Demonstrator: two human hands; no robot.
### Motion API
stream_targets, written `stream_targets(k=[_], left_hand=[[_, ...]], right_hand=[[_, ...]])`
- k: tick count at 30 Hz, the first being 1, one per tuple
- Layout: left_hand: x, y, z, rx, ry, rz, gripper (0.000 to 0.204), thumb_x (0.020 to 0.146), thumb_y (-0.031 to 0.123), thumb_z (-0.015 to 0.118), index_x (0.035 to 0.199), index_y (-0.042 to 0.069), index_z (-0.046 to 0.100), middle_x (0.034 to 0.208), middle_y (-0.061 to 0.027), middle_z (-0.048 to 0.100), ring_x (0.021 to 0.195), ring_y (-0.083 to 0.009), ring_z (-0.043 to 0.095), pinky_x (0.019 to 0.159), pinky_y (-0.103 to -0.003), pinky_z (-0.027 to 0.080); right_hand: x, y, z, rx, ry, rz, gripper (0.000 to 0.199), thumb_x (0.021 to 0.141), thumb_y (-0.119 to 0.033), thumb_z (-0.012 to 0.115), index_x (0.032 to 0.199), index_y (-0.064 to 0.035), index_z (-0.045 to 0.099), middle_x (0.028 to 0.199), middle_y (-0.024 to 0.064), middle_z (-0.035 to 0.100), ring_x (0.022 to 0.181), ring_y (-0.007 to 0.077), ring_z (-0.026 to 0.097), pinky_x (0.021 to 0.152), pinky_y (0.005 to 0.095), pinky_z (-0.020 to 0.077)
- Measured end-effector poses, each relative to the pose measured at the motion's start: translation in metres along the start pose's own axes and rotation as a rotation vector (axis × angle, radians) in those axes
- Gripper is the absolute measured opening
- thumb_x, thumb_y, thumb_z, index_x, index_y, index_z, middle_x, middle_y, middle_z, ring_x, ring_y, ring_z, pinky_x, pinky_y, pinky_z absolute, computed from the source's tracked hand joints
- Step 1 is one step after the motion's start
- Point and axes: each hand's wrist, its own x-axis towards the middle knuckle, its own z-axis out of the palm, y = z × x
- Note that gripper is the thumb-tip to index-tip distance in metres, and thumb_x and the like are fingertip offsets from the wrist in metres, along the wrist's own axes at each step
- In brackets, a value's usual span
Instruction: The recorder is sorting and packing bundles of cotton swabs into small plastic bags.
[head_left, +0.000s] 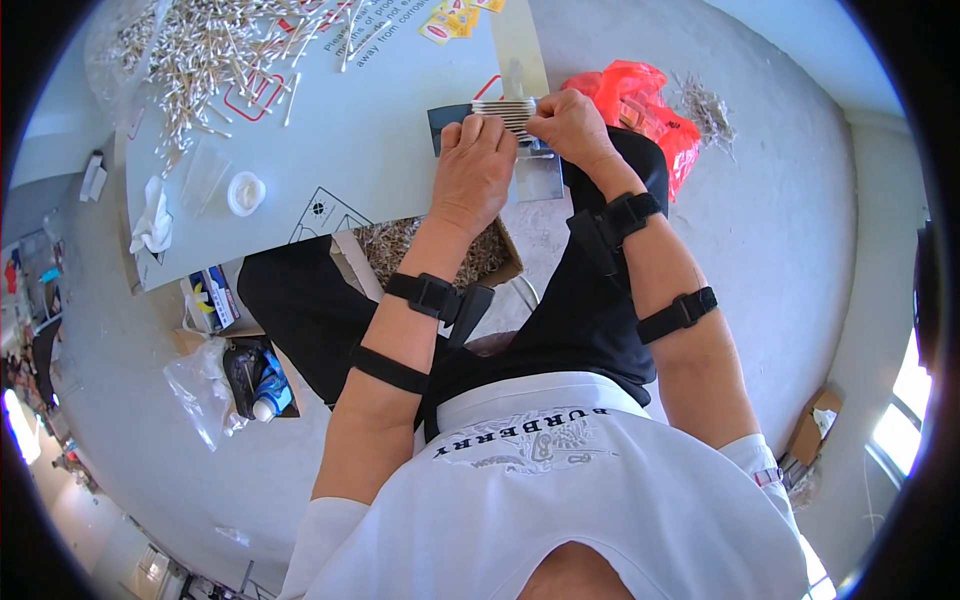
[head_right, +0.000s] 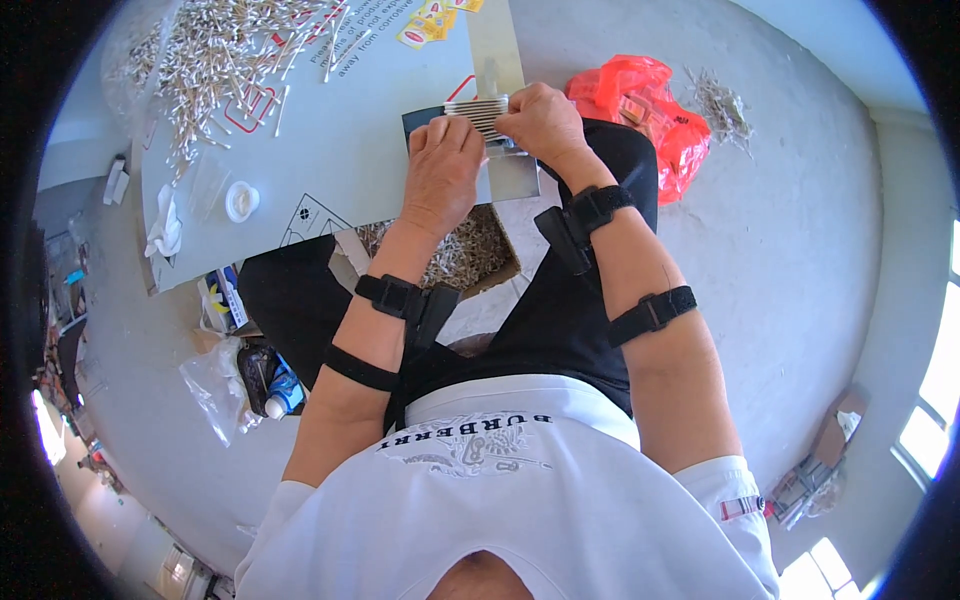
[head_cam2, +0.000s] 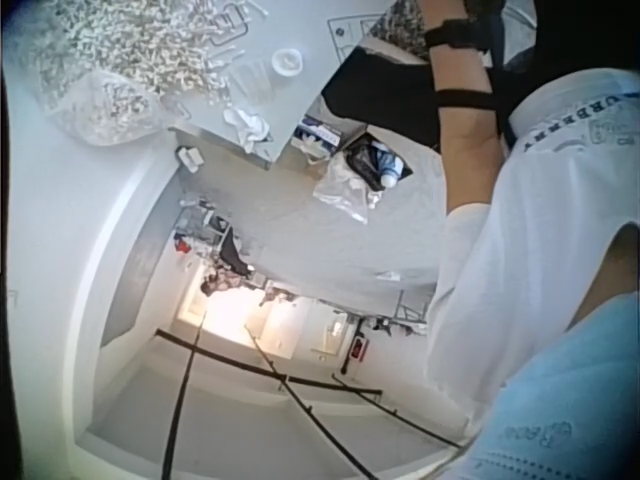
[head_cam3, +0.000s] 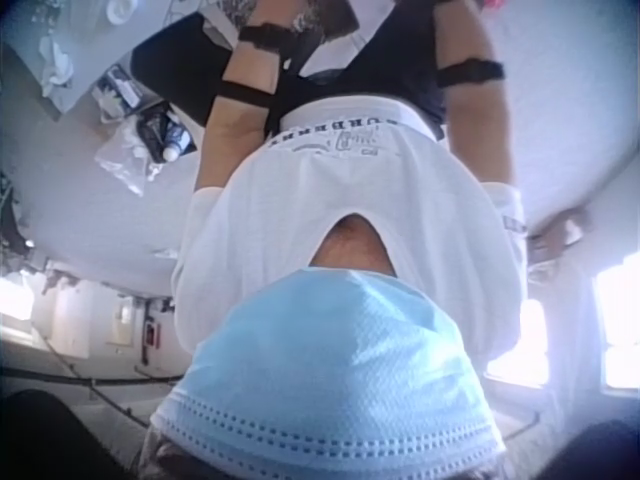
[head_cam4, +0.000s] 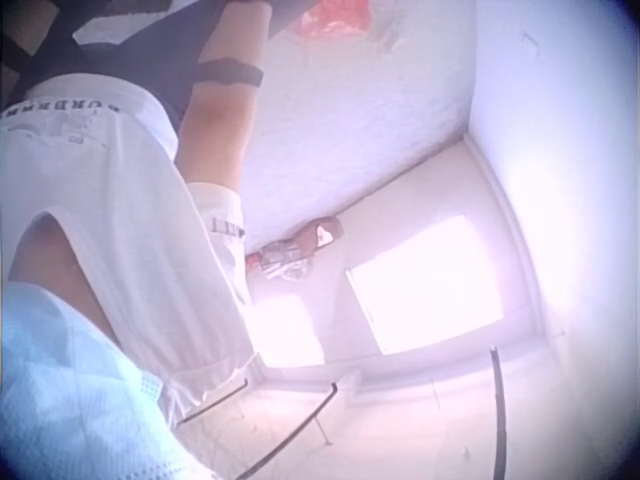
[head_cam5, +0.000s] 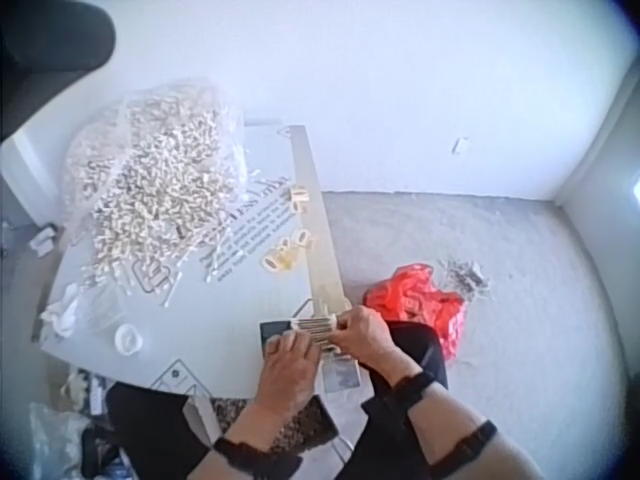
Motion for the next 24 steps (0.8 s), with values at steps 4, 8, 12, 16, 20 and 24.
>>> stream_targets(k=[4,8,12,16,20,24], left_hand=[[-0.009,-0.007,-0.011,-0.008,0.001,0.004,0.013,0.079,0.012,0.063,0.089,0.005,0.057,0.097,-0.0065,0.054,0.101,-0.0256,0.05,0.087,-0.04,0.037],[-0.006,-0.011,-0.021,0.077,-0.022,-0.024,0.008,0.079,0.007,0.058,0.085,0.006,0.054,0.09,-0.0074,0.053,0.095,-0.0257,0.05,0.085,-0.04,0.038],[0.003,-0.014,-0.018,0.185,0.039,0.058,0.001,0.078,0.009,0.056,0.079,0.009,0.055,0.082,-0.0058,0.053,0.09,-0.0222,0.051,0.081,-0.037,0.039],[0.012,-0.011,-0.011,0.189,0.058,0.104,0.002,0.079,0.009,0.056,0.08,0.008,0.056,0.083,-0.0063,0.055,0.09,-0.0227,0.051,0.081,-0.037,0.039],[0.014,-0.011,-0.007,0.148,0.009,0.145,0.005,0.079,0.01,0.055,0.082,0.007,0.057,0.084,-0.0068,0.056,0.092,-0.0231,0.051,0.082,-0.037,0.039],[0.013,-0.016,-0.008,0.121,0.0,0.188,0.006,0.08,0.011,0.055,0.084,0.007,0.057,0.086,-0.007,0.055,0.092,-0.0228,0.051,0.082,-0.036,0.039]], right_hand=[[0.0,0.001,-0.001,0.037,-0.026,0.026,0.023,0.071,-0.019,0.065,0.065,0.0021,0.058,0.054,0.0125,0.05,0.052,0.0194,0.053,0.057,0.0344,0.047],[-0.001,0.001,-0.001,0.069,-0.027,0.027,0.023,0.071,-0.018,0.065,0.064,0.0021,0.057,0.053,0.0099,0.048,0.051,0.016,0.05,0.056,0.0331,0.0458],[0.0,0.0,-0.001,0.069,-0.032,0.01,0.022,0.071,-0.017,0.065,0.064,0.0022,0.058,0.052,0.0099,0.047,0.05,0.0158,0.049,0.055,0.0328,0.0456],[0.003,0.002,-0.002,0.058,-0.048,0.035,0.022,0.069,-0.023,0.067,0.066,-0.0014,0.063,0.059,0.0135,0.055,0.058,0.024,0.057,0.059,0.0367,0.0491],[0.004,0.004,-0.002,0.04,-0.082,0.059,0.023,0.067,-0.028,0.069,0.069,-0.0049,0.068,0.067,0.0174,0.064,0.067,0.0334,0.066,0.064,0.0406,0.0528],[0.003,0.006,0.0,0.033,-0.065,0.034,0.024,0.068,-0.028,0.068,0.07,-0.0043,0.068,0.068,0.0182,0.064,0.068,0.0348,0.066,0.065,0.0413,0.0531]])
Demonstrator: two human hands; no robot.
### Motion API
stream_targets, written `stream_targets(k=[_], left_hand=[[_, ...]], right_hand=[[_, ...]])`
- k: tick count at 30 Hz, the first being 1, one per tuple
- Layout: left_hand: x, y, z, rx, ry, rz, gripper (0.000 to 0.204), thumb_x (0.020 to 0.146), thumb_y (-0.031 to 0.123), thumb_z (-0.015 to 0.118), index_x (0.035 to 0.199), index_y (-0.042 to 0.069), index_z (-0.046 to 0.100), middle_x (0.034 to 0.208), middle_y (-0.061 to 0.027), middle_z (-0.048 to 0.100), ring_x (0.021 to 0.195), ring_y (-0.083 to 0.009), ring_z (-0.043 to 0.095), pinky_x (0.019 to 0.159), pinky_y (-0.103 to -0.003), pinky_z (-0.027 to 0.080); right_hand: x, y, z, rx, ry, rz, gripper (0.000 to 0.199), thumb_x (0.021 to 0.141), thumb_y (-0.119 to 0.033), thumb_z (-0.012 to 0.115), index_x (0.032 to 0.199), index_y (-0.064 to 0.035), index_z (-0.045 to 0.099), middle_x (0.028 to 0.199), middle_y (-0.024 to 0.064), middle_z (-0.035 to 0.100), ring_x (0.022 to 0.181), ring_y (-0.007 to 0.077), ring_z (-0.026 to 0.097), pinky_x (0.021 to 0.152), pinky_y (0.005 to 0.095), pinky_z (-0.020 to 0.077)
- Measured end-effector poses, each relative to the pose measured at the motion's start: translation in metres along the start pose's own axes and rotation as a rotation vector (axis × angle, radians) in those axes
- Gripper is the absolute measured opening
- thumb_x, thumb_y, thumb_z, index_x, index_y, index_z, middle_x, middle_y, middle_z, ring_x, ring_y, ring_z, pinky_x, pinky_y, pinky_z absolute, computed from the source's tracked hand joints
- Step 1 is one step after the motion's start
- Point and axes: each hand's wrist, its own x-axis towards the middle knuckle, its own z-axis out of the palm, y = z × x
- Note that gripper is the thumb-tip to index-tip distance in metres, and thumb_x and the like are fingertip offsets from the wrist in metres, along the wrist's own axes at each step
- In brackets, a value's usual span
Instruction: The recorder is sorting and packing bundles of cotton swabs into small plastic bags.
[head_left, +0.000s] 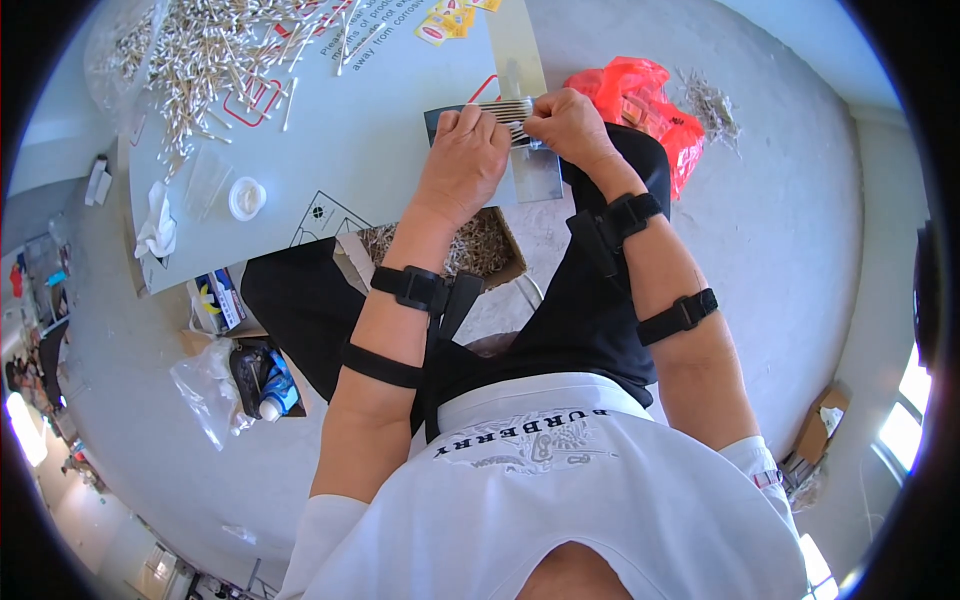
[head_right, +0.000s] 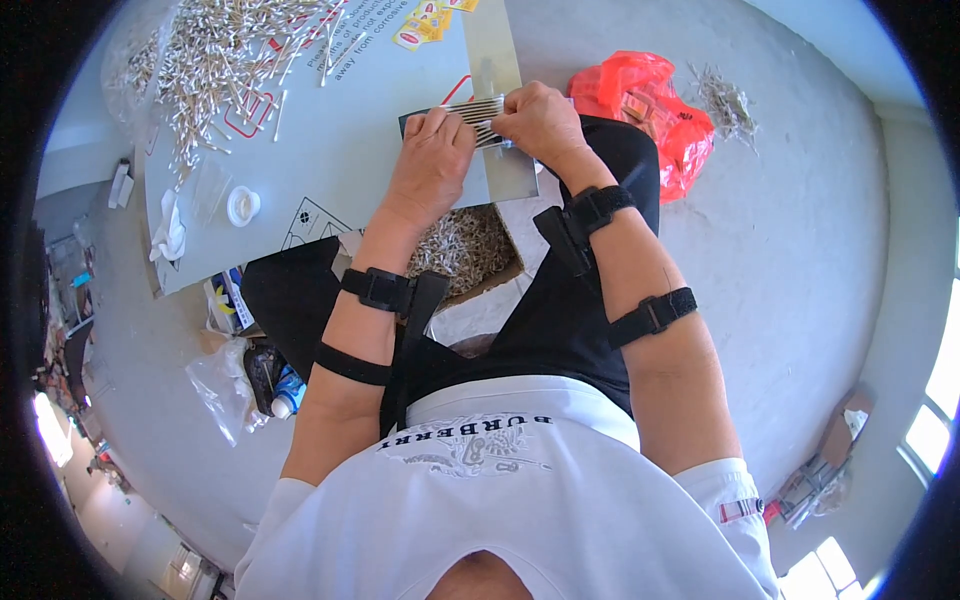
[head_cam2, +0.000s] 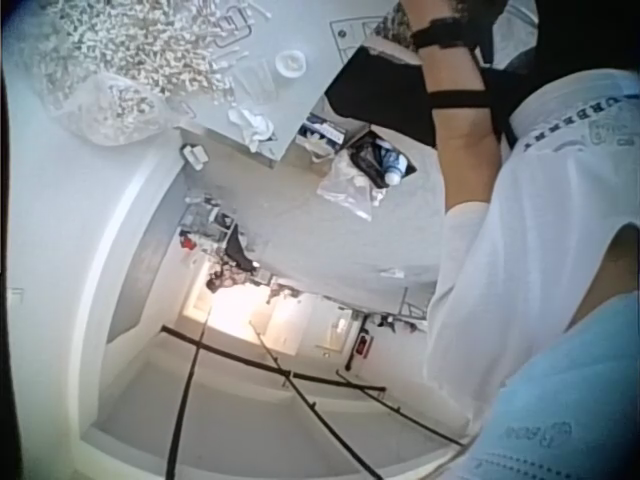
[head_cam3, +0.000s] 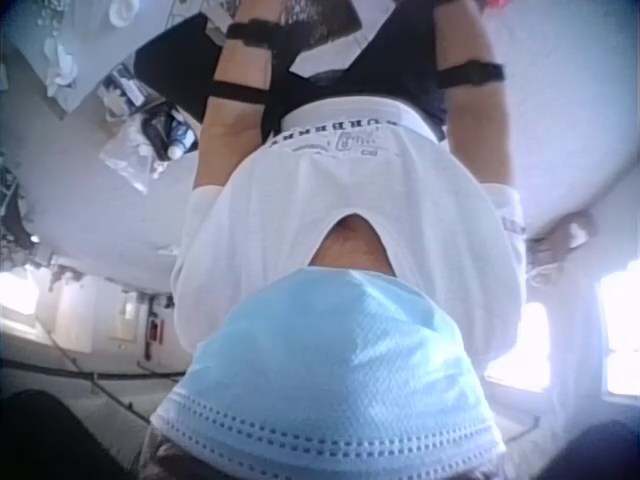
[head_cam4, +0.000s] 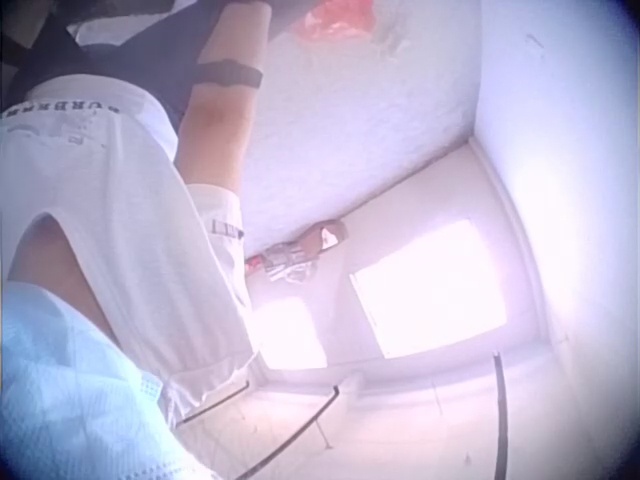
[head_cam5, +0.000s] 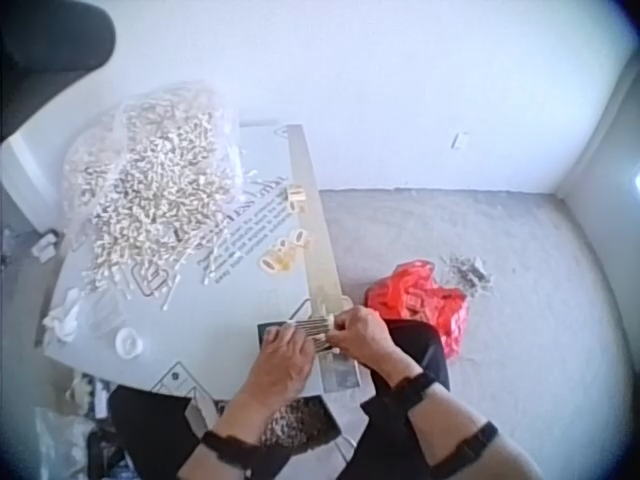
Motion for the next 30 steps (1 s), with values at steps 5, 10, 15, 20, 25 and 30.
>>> stream_targets(k=[5,10,15,20,25,30], left_hand=[[-0.001,0.001,-0.004,-0.08,-0.023,-0.02,0.009,0.08,0.012,0.055,0.087,0.006,0.057,0.092,-0.0065,0.057,0.098,-0.0229,0.051,0.084,-0.037,0.039],[-0.005,0.011,-0.002,-0.241,0.075,-0.284,0.04,0.086,0.026,0.06,0.118,0.003,0.057,0.125,-0.0115,0.056,0.124,-0.0267,0.046,0.101,-0.045,0.036],[-0.012,0.02,0.006,-0.132,-0.11,-0.273,0.078,0.088,0.05,0.058,0.147,0.003,0.036,0.156,-0.0134,0.03,0.147,-0.0257,0.02,0.118,-0.054,0.011],[-0.009,0.023,0.012,-0.137,-0.134,-0.244,0.079,0.089,0.05,0.057,0.149,0.005,0.031,0.158,-0.013,0.025,0.148,-0.0266,0.018,0.118,-0.052,0.011],[-0.006,0.019,0.009,-0.164,-0.189,-0.22,0.078,0.091,0.046,0.057,0.149,0.004,0.029,0.157,-0.0172,0.025,0.148,-0.0293,0.019,0.119,-0.05,0.011],[-0.002,0.013,0.017,-0.499,0.234,-0.45,0.065,0.096,0.026,0.054,0.148,-0.003,0.027,0.153,-0.0245,0.028,0.143,-0.0378,0.025,0.117,-0.047,0.019]], right_hand=[[0.001,0.003,-0.001,0.015,-0.007,-0.015,0.025,0.069,-0.027,0.067,0.071,-0.0023,0.068,0.069,0.0201,0.064,0.069,0.0367,0.066,0.068,0.0423,0.0535],[-0.004,-0.001,0.001,0.051,0.034,-0.037,0.02,0.074,-0.016,0.063,0.07,0.0039,0.061,0.054,0.0118,0.05,0.052,0.0166,0.051,0.057,0.0335,0.0467],[-0.003,0.001,0.001,0.06,0.045,-0.045,0.02,0.073,-0.015,0.063,0.07,0.0041,0.06,0.054,0.0116,0.049,0.051,0.016,0.05,0.056,0.0326,0.0465],[-0.002,0.004,0.002,0.1,0.038,-0.07,0.018,0.074,-0.013,0.061,0.072,0.0048,0.061,0.053,0.0104,0.046,0.051,0.014,0.049,0.054,0.0317,0.0452],[-0.008,0.008,-0.002,0.213,0.208,-0.041,0.021,0.077,-0.021,0.064,0.077,-0.0002,0.068,0.071,0.0202,0.065,0.066,0.0332,0.065,0.065,0.0397,0.0526],[-0.005,0.042,0.01,0.311,0.826,0.023,0.032,0.089,-0.029,0.066,0.102,0.0,0.066,0.075,0.0064,0.063,0.068,0.0224,0.06,0.064,0.0311,0.0488]])
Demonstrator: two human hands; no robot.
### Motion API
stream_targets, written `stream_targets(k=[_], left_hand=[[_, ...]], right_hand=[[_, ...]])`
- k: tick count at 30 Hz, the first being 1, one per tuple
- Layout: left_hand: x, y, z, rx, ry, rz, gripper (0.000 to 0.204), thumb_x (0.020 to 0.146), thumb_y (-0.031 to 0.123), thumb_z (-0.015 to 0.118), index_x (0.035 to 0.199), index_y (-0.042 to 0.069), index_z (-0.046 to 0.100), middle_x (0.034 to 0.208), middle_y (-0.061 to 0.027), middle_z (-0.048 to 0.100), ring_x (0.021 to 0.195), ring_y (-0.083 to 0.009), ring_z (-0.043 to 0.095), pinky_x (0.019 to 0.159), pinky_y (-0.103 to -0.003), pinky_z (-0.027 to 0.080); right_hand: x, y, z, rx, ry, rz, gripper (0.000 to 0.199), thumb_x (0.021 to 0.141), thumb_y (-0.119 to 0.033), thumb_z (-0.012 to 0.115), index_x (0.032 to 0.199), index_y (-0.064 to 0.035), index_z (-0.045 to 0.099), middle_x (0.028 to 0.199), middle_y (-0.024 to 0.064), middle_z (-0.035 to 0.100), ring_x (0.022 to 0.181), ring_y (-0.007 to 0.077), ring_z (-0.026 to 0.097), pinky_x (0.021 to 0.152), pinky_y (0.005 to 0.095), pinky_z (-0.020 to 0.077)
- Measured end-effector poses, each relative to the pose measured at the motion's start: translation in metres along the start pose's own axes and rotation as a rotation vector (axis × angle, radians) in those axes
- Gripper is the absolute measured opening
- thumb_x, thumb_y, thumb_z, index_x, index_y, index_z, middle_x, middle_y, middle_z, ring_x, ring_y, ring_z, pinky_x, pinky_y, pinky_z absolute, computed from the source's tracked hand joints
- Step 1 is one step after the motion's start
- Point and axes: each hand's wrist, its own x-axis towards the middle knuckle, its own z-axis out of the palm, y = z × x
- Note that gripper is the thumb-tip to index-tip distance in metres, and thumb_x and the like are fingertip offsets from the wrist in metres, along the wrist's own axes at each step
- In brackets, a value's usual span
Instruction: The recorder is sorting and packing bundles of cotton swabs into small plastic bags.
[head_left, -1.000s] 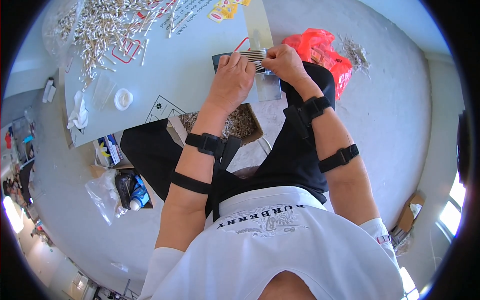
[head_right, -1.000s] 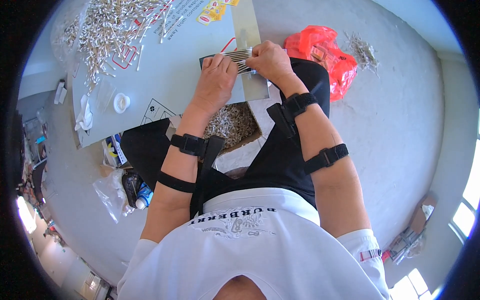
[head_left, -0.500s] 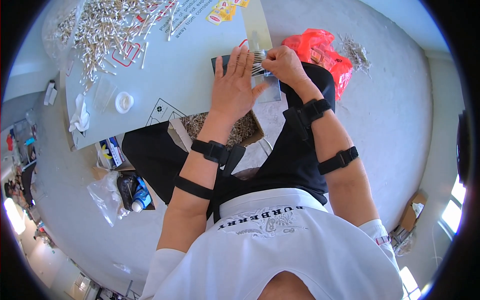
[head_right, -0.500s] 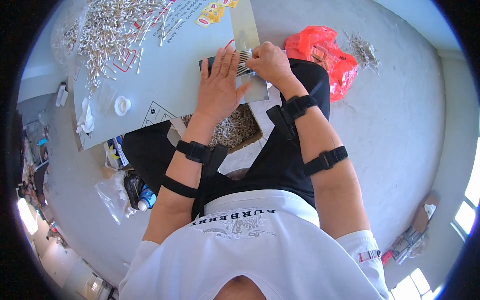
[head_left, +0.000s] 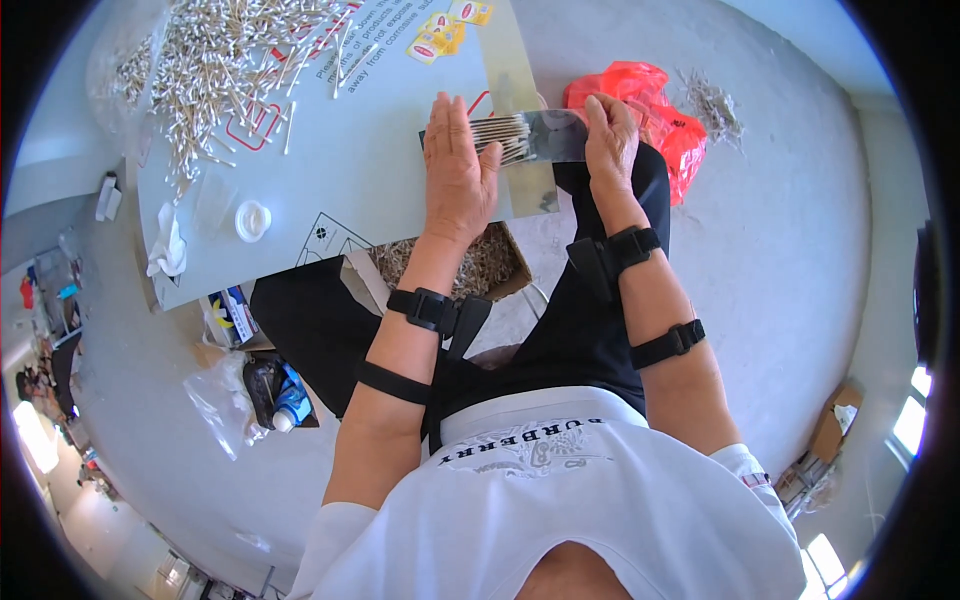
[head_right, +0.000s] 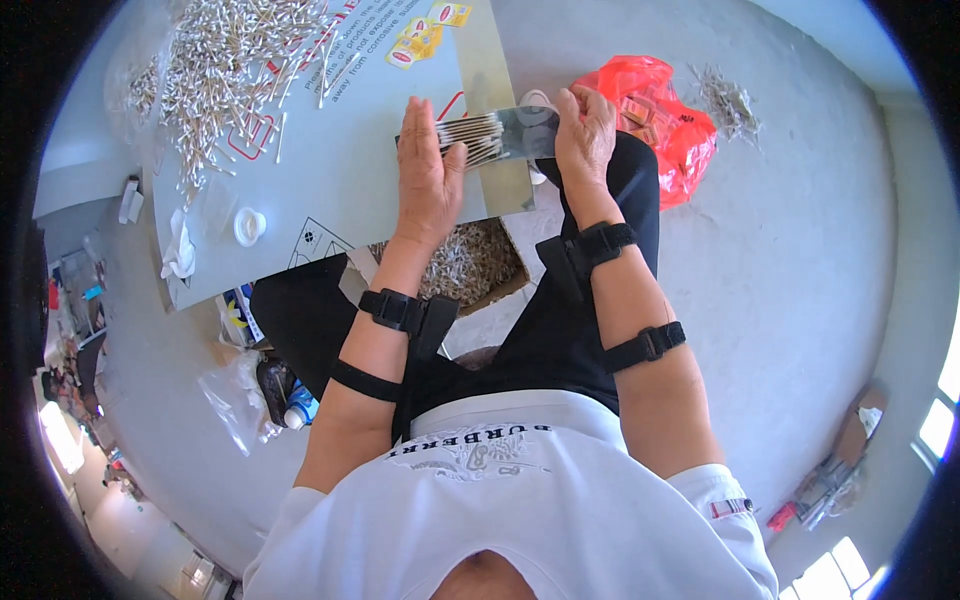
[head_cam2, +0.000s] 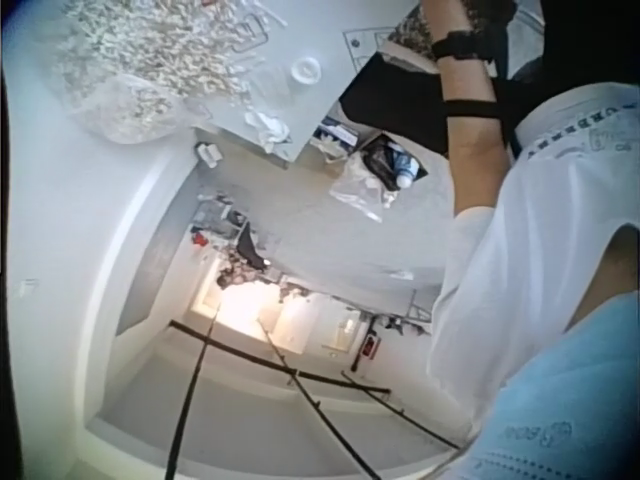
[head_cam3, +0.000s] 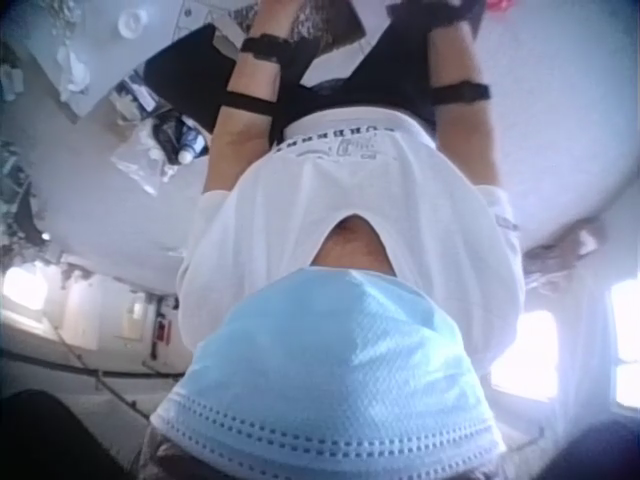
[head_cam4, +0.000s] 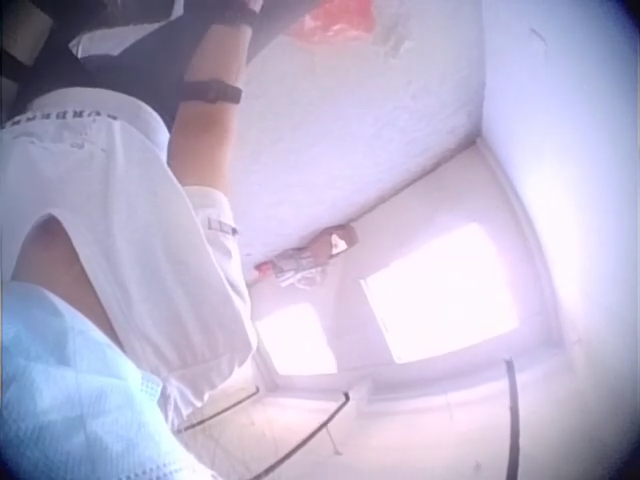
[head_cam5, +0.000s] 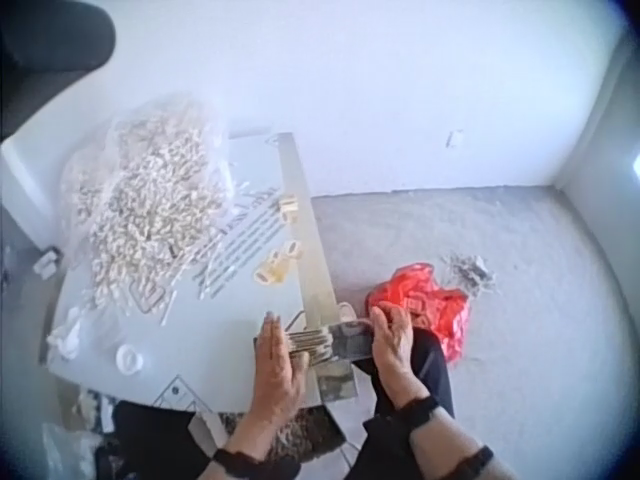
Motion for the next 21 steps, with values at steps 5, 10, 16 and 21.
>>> stream_targets(k=[5,10,16,21], left_hand=[[0.009,0.002,0.012,-0.225,0.041,-0.067,0.056,0.101,0.023,0.045,0.148,-0.002,0.026,0.152,-0.023,0.029,0.141,-0.0361,0.029,0.116,-0.042,0.025],[0.011,0.009,0.016,-0.291,0.028,-0.091,0.055,0.103,0.026,0.042,0.147,-0.003,0.027,0.151,-0.0237,0.031,0.14,-0.0361,0.032,0.115,-0.041,0.027],[0.013,0.014,0.022,-0.436,0.049,-0.236,0.055,0.105,0.032,0.039,0.147,-0.002,0.029,0.15,-0.0217,0.033,0.139,-0.0333,0.033,0.114,-0.039,0.026],[0.015,0.021,0.027,-0.382,0.059,-0.159,0.055,0.105,0.031,0.039,0.147,-0.002,0.028,0.149,-0.0216,0.035,0.137,-0.0329,0.035,0.113,-0.04,0.028]], right_hand=[[-0.016,0.005,0.0,0.712,-0.34,0.72,0.028,0.095,-0.03,0.063,0.1,-0.0036,0.069,0.082,0.0001,0.066,0.07,0.0087,0.063,0.059,0.0241,0.0509],[-0.028,-0.001,0.011,0.804,-0.302,0.646,0.02,0.09,-0.022,0.072,0.095,-0.0027,0.069,0.078,-0.003,0.064,0.065,0.006,0.057,0.058,0.0229,0.0472],[-0.035,-0.008,0.017,0.849,-0.238,0.692,0.016,0.09,-0.017,0.071,0.086,-0.0021,0.069,0.075,-0.0036,0.062,0.065,0.005,0.053,0.06,0.024,0.0445],[-0.035,-0.005,0.016,0.861,-0.257,0.684,0.017,0.089,-0.019,0.072,0.09,-0.002,0.069,0.076,-0.0029,0.064,0.065,0.0054,0.056,0.059,0.0228,0.046]])
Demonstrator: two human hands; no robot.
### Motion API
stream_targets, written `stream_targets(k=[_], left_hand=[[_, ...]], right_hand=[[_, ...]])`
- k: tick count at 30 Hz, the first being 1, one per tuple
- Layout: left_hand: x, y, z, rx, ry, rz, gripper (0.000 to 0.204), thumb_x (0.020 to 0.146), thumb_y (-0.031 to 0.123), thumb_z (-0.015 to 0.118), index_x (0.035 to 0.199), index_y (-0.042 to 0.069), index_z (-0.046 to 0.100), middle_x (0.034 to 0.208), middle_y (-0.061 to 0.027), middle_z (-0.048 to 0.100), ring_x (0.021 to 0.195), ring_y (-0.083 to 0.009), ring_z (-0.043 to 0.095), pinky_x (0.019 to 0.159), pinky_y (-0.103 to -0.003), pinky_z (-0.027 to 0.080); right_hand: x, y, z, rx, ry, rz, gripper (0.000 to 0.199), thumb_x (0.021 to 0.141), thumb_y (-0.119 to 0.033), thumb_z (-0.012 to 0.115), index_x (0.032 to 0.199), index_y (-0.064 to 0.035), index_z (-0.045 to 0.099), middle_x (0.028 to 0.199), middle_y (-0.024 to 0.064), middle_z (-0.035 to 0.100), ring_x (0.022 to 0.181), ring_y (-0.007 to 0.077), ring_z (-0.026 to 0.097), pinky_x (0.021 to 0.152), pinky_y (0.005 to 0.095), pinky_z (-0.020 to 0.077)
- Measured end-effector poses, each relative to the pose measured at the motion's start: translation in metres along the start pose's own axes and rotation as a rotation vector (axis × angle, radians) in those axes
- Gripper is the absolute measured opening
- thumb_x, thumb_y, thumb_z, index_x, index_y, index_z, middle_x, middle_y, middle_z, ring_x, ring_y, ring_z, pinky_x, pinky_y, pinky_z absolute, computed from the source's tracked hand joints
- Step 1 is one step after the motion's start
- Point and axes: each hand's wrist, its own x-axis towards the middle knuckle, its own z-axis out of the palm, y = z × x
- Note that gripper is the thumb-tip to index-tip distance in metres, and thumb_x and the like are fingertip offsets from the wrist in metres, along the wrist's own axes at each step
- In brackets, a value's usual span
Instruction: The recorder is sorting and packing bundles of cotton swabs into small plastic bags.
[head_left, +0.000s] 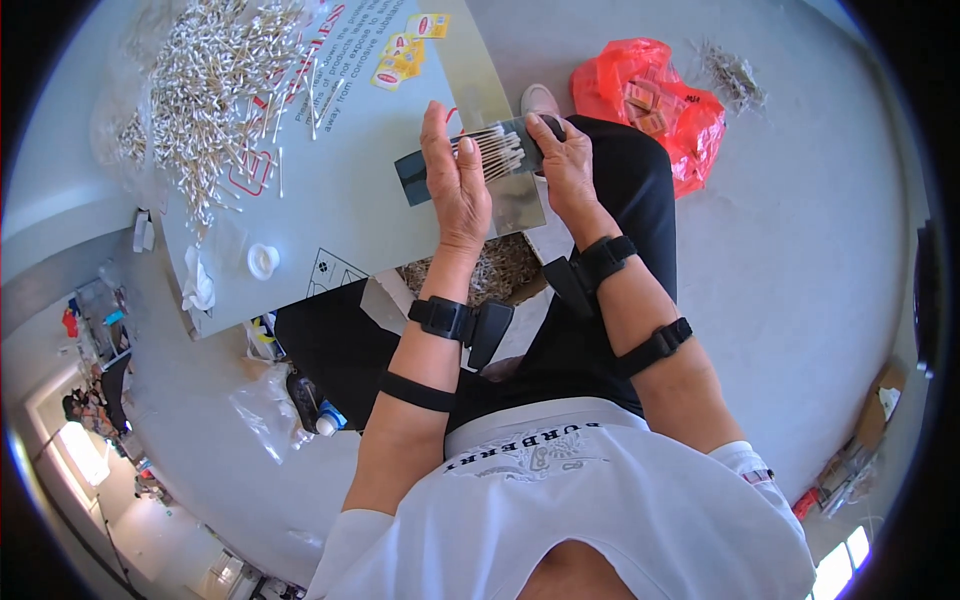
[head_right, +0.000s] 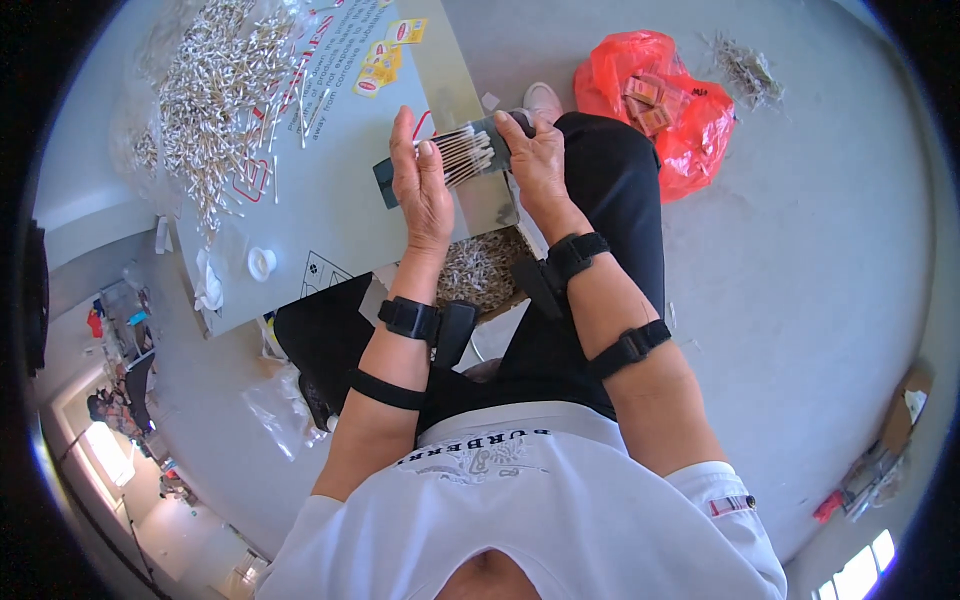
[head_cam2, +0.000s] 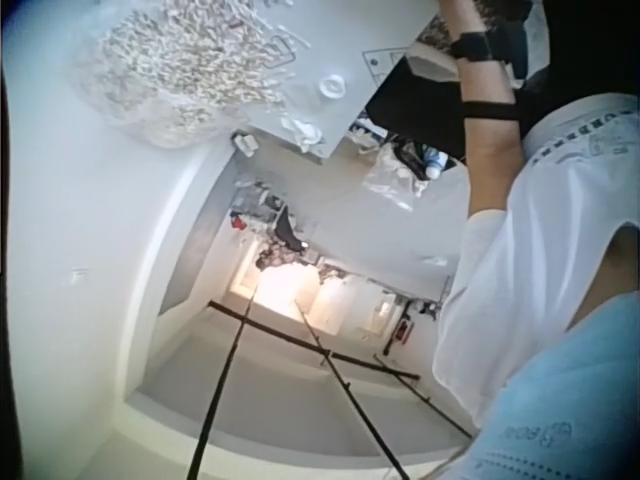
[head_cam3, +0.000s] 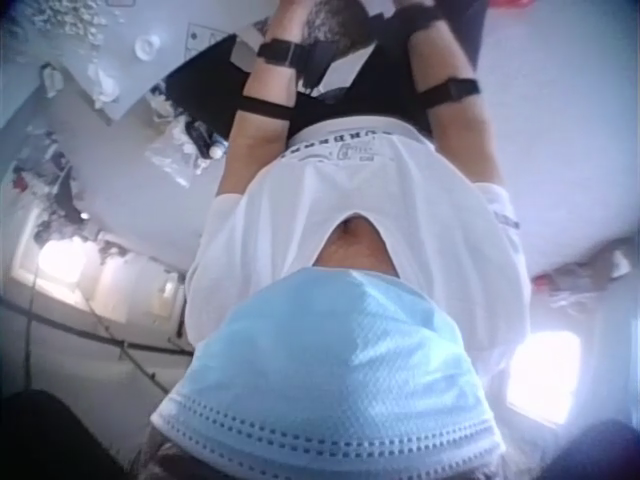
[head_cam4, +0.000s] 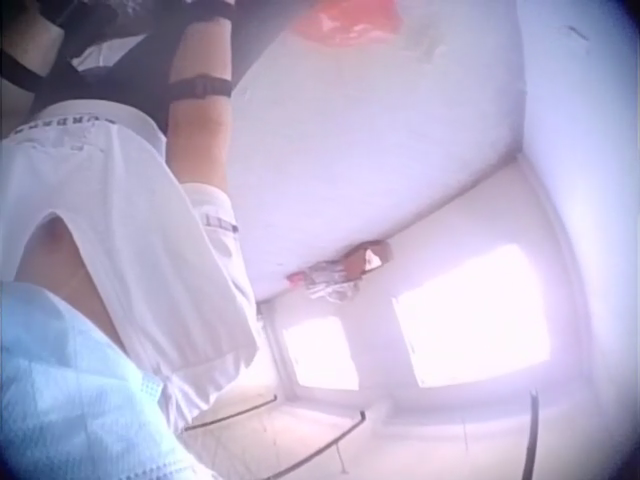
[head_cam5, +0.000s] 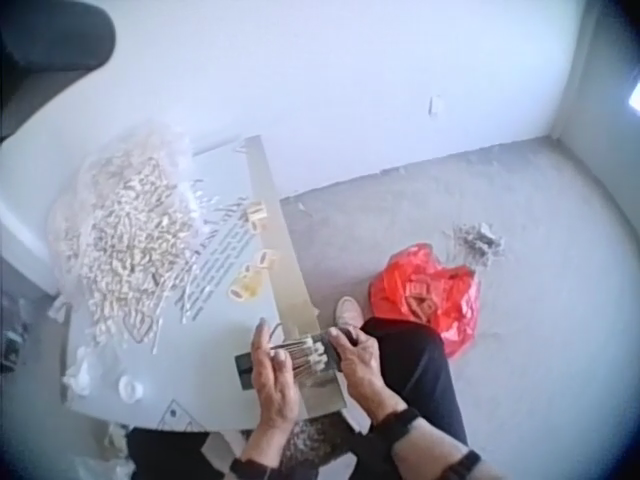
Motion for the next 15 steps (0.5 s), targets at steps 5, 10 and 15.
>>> stream_targets(k=[5,10,15], left_hand=[[-0.004,-0.004,0.001,0.087,0.005,0.07,0.05,0.103,0.023,0.044,0.144,-0.002,0.033,0.146,-0.0222,0.037,0.135,-0.0355,0.037,0.112,-0.041,0.031],[0.0,-0.013,-0.011,0.319,-0.113,0.104,0.051,0.096,0.017,0.053,0.14,-0.003,0.037,0.145,-0.0239,0.037,0.135,-0.0386,0.036,0.112,-0.045,0.03],[-0.003,-0.002,-0.007,0.734,-0.249,0.207,0.073,0.093,0.045,0.055,0.143,-0.004,0.036,0.15,-0.0257,0.032,0.142,-0.0399,0.026,0.116,-0.053,0.016]], right_hand=[[-0.005,-0.009,0.007,0.0,-0.002,0.028,0.016,0.088,-0.016,0.073,0.083,-0.0019,0.068,0.074,-0.0032,0.064,0.064,0.0046,0.053,0.058,0.0234,0.0437],[-0.004,-0.009,0.006,-0.002,-0.044,0.004,0.012,0.086,-0.011,0.074,0.084,-0.0005,0.068,0.073,-0.0026,0.065,0.065,0.0044,0.054,0.058,0.0239,0.045],[0.003,-0.013,-0.006,-0.361,-0.032,-0.156,0.034,0.078,-0.014,0.078,0.106,0.0004,0.064,0.097,0.0089,0.066,0.088,0.0162,0.061,0.076,0.0298,0.0487]])
